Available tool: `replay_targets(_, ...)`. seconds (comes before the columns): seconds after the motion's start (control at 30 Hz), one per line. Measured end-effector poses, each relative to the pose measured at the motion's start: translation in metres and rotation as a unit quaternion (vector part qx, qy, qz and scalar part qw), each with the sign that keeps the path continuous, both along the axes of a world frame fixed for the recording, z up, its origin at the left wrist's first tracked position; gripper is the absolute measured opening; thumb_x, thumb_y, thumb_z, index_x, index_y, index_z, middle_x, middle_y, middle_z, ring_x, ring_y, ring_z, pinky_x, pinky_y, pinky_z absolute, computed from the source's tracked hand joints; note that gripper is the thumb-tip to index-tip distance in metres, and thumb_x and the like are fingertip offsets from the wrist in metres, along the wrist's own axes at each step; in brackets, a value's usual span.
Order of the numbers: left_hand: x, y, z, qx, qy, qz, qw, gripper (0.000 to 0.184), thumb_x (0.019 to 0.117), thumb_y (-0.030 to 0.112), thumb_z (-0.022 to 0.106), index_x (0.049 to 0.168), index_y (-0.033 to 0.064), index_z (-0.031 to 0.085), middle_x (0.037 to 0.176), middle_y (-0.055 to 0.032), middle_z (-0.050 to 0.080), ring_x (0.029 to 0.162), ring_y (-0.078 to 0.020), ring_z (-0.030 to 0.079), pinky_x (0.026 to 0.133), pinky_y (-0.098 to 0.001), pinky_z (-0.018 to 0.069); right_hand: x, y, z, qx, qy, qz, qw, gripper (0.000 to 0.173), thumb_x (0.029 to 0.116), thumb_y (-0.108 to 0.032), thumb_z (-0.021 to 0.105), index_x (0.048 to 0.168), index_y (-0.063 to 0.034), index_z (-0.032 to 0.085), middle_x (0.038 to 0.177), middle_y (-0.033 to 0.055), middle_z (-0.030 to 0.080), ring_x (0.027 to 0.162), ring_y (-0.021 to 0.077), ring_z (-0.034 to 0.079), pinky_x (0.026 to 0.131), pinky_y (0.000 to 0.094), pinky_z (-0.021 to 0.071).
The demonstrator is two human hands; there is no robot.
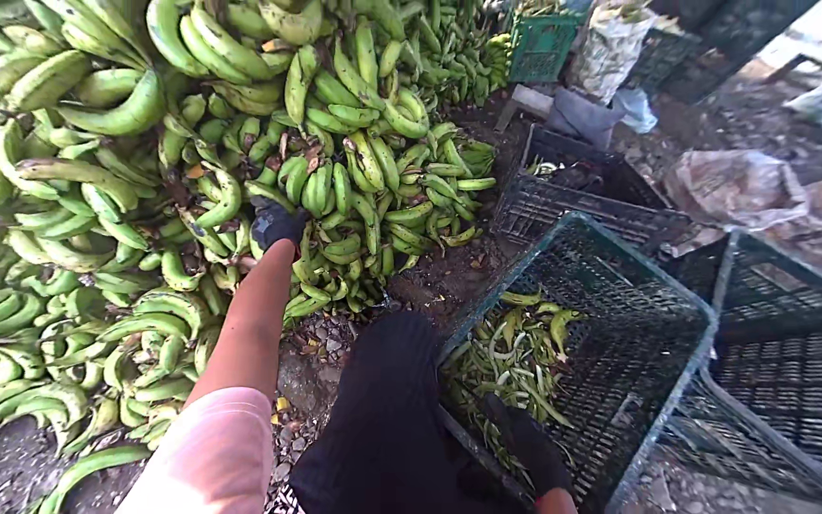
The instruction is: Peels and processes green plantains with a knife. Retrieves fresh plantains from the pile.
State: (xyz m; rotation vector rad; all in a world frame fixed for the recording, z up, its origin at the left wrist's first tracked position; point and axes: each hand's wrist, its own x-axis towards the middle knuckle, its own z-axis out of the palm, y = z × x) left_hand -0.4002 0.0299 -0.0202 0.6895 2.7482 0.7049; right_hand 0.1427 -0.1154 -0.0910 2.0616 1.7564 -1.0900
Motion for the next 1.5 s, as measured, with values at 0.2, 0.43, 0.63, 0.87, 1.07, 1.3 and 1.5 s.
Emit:
replay_targets(0.2,-0.012,0.015,-0.008,0.005,-0.014,0.039,0.999,0.11,0.0805,0.055,0.075,0.157,-0.0037,0.022,0.148,-0.0285,0.047,0.138,-0.0421,0.047,0.108,-0.064,0.0395,-0.003,0.004,-0.002,-0.001,-0.005,0.001,1.0,0.082,0.0978,-0.078,0.027,0.112,-0.0094,0.07,0.104,0.0156,0.072,0.098,0.0338,0.069,0.088,0.0607,0.0499)
replay_targets(0.43,-0.007,-0.004,0.019,0.01,-0.045,-0.003,0.999,0.091,0.0871,0.045,0.071,0.151,-0.0079,0.032,0.144,-0.0303,0.05,0.135,-0.0428,0.05,0.109,-0.0612,0.0406,0.0,0.003,0.008,0.006,-0.012,-0.001,1.0,0.083,0.0982,-0.077,0.026,0.113,-0.0086,0.07,0.102,0.0162,0.072,0.096,0.034,0.07,0.087,0.0605,0.051)
replay_targets(0.63,-0.013,0.017,0.002,0.012,-0.041,0.027,0.999,0.107,0.088,0.064,0.062,0.159,-0.0038,0.018,0.153,-0.0295,0.042,0.139,-0.0431,0.045,0.109,-0.0648,0.0381,-0.009,0.009,0.0,-0.024,-0.032,0.029,0.999,0.082,0.0988,-0.077,0.025,0.118,-0.0109,0.07,0.108,0.0145,0.073,0.101,0.0337,0.07,0.09,0.0609,0.0506)
replay_targets(0.87,-0.016,0.017,-0.004,0.022,-0.034,0.039,0.998,0.104,0.0866,0.056,0.067,0.157,-0.005,0.022,0.149,-0.0305,0.045,0.137,-0.0439,0.047,0.108,-0.0635,0.0393,-0.004,0.005,-0.001,-0.006,0.008,-0.006,1.0,0.079,0.101,-0.073,0.025,0.115,-0.01,0.07,0.103,0.0144,0.073,0.094,0.0327,0.07,0.086,0.059,0.0524)
replay_targets(1.07,-0.031,-0.056,0.032,0.311,-0.234,-0.029,0.921,0.072,0.0992,0.031,0.066,0.155,0.0053,0.029,0.144,-0.0224,0.05,0.128,-0.0328,0.055,0.103,-0.0517,0.0486,0.005,0.009,0.014,0.038,0.061,-0.033,0.997,0.074,0.1056,-0.064,0.028,0.122,-0.0042,0.069,0.101,0.0179,0.072,0.09,0.0338,0.07,0.084,0.0592,0.0544)
replay_targets(1.3,0.046,-0.082,0.125,0.478,-0.381,-0.287,0.738,0.056,0.1052,0.058,0.029,0.148,0.0225,0.036,0.122,-0.0051,0.062,0.106,-0.0235,0.066,0.086,-0.046,0.0588,0.003,0.013,0.049,0.055,0.394,-0.122,0.909,0.057,0.1055,-0.05,0.042,0.144,-0.0089,0.05,0.092,0.0028,0.066,0.071,0.0111,0.064,0.064,0.0297,0.0563)
replay_targets(1.5,0.205,-0.01,0.13,0.429,-0.328,-0.409,0.736,0.056,0.0961,0.025,0.069,0.144,0.0115,0.044,0.117,-0.0073,0.066,0.1,-0.0199,0.069,0.08,-0.0386,0.0625,-0.019,0.014,0.099,0.136,0.526,-0.116,0.832,0.055,0.1067,-0.043,0.046,0.14,0.0012,0.046,0.106,0.0078,0.069,0.083,0.017,0.073,0.076,0.0345,0.0641)
